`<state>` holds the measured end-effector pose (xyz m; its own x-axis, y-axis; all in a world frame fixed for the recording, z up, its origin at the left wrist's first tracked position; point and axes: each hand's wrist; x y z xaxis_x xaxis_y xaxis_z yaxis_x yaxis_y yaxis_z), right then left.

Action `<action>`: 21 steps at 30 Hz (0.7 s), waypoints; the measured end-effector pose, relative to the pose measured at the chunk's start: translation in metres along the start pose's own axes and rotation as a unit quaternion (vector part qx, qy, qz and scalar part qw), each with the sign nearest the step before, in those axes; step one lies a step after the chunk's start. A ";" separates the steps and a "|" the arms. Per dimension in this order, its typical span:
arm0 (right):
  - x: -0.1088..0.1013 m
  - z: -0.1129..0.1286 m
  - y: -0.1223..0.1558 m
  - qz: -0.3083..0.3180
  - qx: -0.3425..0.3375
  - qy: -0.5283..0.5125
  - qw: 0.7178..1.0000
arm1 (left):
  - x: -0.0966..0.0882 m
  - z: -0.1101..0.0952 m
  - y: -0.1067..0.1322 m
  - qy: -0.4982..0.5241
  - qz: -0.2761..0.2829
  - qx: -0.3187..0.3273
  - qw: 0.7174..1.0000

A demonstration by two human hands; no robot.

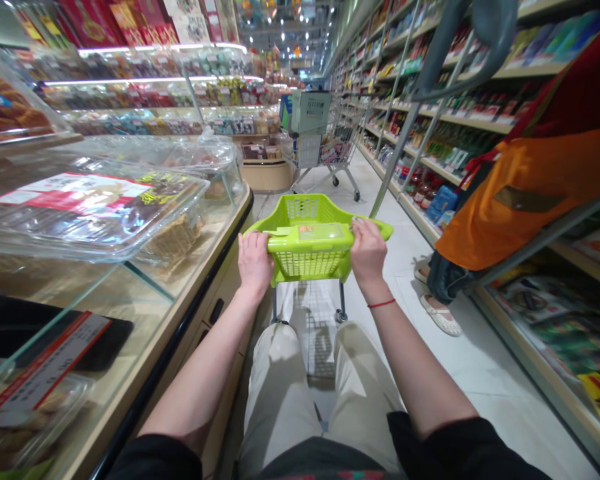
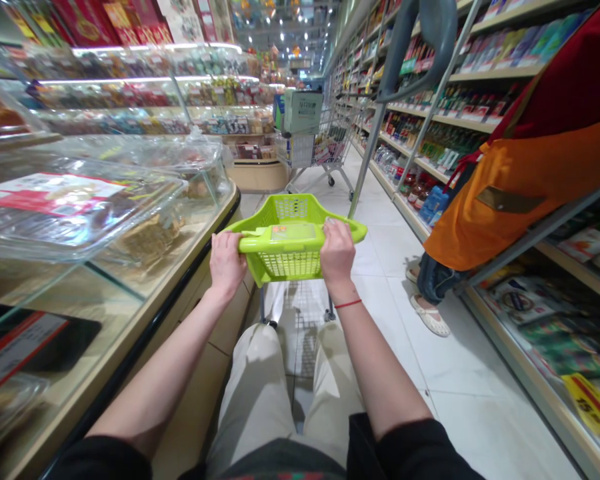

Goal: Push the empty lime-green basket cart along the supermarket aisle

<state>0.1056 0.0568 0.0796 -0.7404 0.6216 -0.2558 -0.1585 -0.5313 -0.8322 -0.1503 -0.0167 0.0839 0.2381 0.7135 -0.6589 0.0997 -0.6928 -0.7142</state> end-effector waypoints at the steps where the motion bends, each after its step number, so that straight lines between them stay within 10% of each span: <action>1: 0.008 0.014 0.005 0.005 -0.013 -0.003 1.000 | 0.000 0.000 0.000 0.001 0.000 0.000 1.000; 10: 0.047 0.101 0.025 0.119 -0.157 0.023 0.980 | -0.001 0.000 0.002 -0.005 -0.004 0.007 1.000; 21: -0.005 0.008 0.004 0.020 -0.010 0.034 0.999 | -0.001 0.003 0.001 0.012 -0.004 0.014 1.000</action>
<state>0.1039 0.0466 0.0812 -0.6996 0.6379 -0.3219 -0.1152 -0.5454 -0.8302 -0.1529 -0.0180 0.0828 0.2607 0.7162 -0.6473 0.0744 -0.6834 -0.7262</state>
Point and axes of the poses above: each hand's wrist, its own y-axis away from the middle knuckle, its own x-axis out of the palm, z = x × y, and after that the axes turned 2 degrees about x, right-handed
